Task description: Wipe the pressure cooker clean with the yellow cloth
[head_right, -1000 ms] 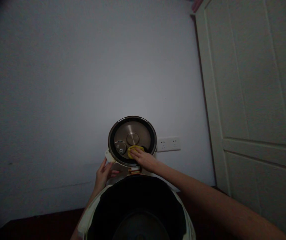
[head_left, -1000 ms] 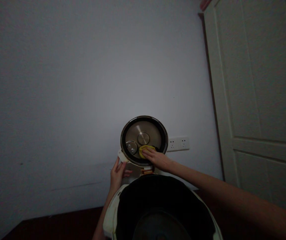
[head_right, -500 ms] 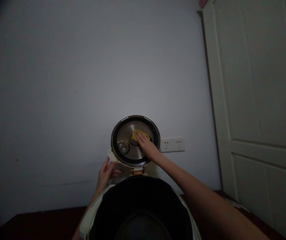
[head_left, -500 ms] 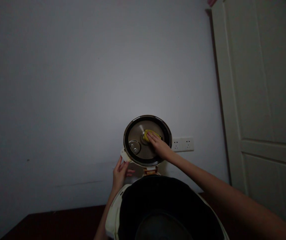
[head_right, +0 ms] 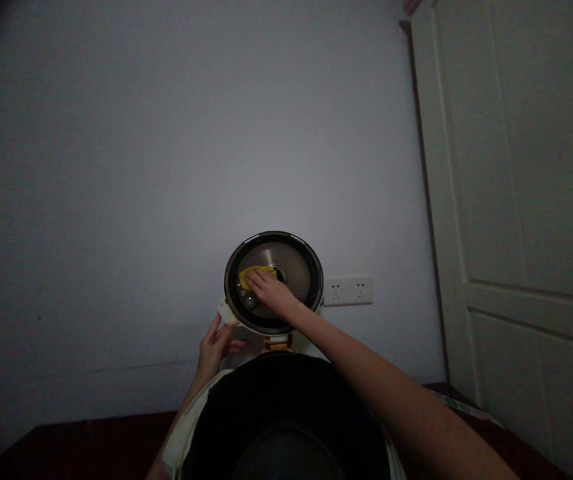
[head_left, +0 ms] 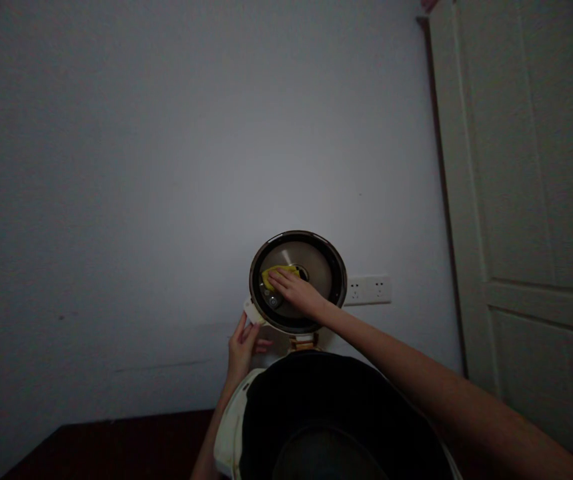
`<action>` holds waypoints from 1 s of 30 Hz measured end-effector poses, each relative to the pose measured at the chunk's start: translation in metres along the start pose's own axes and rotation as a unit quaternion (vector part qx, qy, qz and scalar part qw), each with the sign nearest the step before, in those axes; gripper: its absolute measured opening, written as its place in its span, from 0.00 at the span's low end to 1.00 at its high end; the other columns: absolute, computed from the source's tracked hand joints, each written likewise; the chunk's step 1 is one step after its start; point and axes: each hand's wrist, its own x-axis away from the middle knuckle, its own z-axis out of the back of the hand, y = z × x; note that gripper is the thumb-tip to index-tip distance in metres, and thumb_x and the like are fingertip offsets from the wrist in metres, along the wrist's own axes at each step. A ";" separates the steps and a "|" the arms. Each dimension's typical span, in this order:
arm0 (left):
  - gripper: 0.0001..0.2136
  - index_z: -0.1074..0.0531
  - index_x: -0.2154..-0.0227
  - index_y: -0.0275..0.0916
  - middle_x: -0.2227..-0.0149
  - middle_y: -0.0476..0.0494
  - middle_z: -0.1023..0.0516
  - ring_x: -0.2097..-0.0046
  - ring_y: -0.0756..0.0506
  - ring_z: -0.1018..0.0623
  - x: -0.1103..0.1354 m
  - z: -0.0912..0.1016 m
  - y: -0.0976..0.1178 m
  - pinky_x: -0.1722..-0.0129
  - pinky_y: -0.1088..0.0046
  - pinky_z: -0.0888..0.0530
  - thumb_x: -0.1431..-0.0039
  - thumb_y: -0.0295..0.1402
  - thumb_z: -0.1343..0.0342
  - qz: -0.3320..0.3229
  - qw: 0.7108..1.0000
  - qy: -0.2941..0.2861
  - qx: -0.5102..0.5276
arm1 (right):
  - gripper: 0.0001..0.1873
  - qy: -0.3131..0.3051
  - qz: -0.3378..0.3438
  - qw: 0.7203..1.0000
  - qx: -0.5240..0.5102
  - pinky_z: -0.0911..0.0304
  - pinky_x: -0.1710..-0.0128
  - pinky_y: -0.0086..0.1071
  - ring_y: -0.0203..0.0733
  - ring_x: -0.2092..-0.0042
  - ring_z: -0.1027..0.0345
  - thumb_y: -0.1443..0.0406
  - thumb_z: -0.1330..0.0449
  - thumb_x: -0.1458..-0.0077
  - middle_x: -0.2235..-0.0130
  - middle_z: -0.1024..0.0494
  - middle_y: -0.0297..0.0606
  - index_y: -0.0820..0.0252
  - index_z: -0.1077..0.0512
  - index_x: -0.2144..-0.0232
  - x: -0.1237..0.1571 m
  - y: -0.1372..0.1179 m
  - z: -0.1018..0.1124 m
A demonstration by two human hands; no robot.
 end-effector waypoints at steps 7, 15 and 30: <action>0.35 0.47 0.37 0.38 0.49 0.31 0.26 0.77 0.49 0.21 0.001 -0.001 0.002 0.80 0.76 0.26 0.46 0.32 0.39 -0.003 1.000 -0.007 -0.003 | 0.30 0.012 0.010 1.000 0.011 0.44 0.40 0.45 0.47 0.35 0.54 0.77 0.50 0.44 0.39 0.39 0.52 0.68 0.45 0.39 0.025 -0.002 -0.005; 0.37 0.48 0.36 0.41 0.46 0.31 0.28 0.77 0.50 0.21 0.001 0.000 0.000 0.81 0.76 0.26 0.47 0.33 0.38 -0.006 1.000 -0.015 0.005 | 0.25 -0.002 0.035 0.998 0.056 0.43 0.41 0.47 0.52 0.37 0.49 0.73 0.50 0.41 0.39 0.38 0.51 0.70 0.41 0.41 0.035 0.000 -0.008; 0.37 0.48 0.36 0.44 0.46 0.32 0.28 0.77 0.51 0.21 -0.002 0.001 -0.003 0.80 0.76 0.25 0.47 0.31 0.38 -0.010 1.000 -0.018 0.002 | 0.22 -0.034 0.048 0.998 0.035 0.43 0.41 0.44 0.48 0.38 0.47 0.74 0.49 0.41 0.40 0.36 0.51 0.69 0.37 0.44 0.051 -0.008 -0.012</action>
